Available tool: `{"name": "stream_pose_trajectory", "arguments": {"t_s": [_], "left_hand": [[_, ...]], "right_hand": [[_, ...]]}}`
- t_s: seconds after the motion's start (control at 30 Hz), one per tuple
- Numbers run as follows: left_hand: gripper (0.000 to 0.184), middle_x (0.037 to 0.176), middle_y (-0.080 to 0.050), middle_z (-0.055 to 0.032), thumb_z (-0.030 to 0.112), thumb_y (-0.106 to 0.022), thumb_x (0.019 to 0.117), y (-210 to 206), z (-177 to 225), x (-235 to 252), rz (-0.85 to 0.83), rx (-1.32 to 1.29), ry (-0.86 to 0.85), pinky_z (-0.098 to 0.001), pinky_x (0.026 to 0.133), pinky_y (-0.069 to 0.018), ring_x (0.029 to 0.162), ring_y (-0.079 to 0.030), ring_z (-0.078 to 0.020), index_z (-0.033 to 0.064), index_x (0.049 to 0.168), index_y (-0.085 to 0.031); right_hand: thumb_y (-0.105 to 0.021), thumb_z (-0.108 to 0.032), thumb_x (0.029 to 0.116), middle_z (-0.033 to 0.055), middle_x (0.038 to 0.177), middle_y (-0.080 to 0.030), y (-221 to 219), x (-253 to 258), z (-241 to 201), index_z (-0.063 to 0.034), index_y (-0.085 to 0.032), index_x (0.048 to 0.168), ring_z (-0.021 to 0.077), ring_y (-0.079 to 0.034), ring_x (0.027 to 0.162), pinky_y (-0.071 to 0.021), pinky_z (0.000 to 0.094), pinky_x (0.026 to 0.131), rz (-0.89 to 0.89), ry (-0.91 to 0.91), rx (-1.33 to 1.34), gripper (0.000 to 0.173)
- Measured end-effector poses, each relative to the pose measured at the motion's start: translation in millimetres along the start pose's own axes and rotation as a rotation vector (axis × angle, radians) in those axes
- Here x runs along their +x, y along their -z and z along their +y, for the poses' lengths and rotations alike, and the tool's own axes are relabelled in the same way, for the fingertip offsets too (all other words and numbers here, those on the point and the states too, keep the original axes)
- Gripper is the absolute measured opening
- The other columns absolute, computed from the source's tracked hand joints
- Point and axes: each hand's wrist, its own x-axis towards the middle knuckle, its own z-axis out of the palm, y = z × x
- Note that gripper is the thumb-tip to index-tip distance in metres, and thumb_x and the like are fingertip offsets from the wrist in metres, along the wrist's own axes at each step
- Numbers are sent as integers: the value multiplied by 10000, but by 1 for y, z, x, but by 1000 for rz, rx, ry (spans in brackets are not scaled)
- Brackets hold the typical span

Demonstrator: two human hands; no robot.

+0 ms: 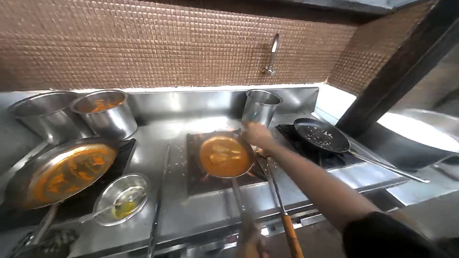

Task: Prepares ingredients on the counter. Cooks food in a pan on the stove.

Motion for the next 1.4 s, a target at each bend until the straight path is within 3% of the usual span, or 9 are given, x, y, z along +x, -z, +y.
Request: {"name": "stream_pose_trajectory", "arguments": {"t_s": [0.1,0.2,0.33,0.53,0.73,0.93,1.1,1.27,1.4], "left_hand": [[102,664,-491,1,125,-481,1060,4,7,19,68,22,-21,-204,356,-406,408,-420,-68,77,1143,-516],[95,626,-466,14,118,-450,1054,2,6,42,54,-47,-33,-186,339,-392,379,-389,-52,80,1106,-520],[63,594,-450,29,93,-416,1051,-37,-28,14,98,-61,-68,-175,343,-382,379,-391,-38,89,1037,-478],[108,605,-453,24,133,-422,1062,-44,-26,40,53,-97,-103,-166,332,-380,373,-382,-35,95,994,-496],[94,608,-455,16,116,-450,1046,-37,-20,41,70,-31,-120,-183,335,-391,376,-387,-48,82,982,-509],[149,593,-454,20,117,-432,1053,-36,-26,8,37,-44,-71,-169,339,-388,374,-385,-41,98,914,-485],[74,595,-440,21,104,-450,1041,-15,8,52,-2,-53,-109,-174,329,-384,369,-379,-41,75,994,-500],[168,596,-454,14,105,-437,1057,-29,-25,-2,48,-43,-48,-169,340,-379,375,-378,-43,92,894,-477],[68,619,-454,11,85,-440,1038,-9,9,58,-31,-55,-120,-173,336,-381,379,-377,-41,69,993,-488]], "right_hand": [[-619,-345,1018,122,1077,-735,66,-94,47,-153,-677,1280,353,-711,940,-550,643,795,348,198,137,331],[-539,-426,1011,27,840,-685,40,-194,133,-110,-694,1126,178,-647,657,-567,441,575,561,269,378,370],[-655,-327,987,248,1156,-648,-75,-285,206,88,-540,1307,314,-678,964,-576,478,851,71,-161,842,536],[-385,-378,1106,152,1109,-708,-190,-295,185,-76,-504,1316,280,-719,934,-610,448,804,-495,-644,1910,387],[-389,-161,1058,104,920,-710,-187,-295,180,-96,-468,1329,54,-483,433,-373,188,363,-274,-493,1856,290],[-522,38,886,174,1244,-682,-153,-329,200,-25,-389,1345,279,-737,814,-615,402,597,-189,-289,1557,482],[-669,-169,907,129,967,-715,-128,-304,179,-69,-407,1446,167,-583,488,-498,303,408,-76,-131,1370,608],[-489,-195,1026,104,886,-694,-117,-313,160,-36,-424,1425,126,-557,471,-480,263,398,-60,-70,1455,435],[-534,-187,994,107,865,-691,-121,-309,151,-41,-455,1419,143,-563,472,-478,276,390,-21,-73,1436,456]]}}
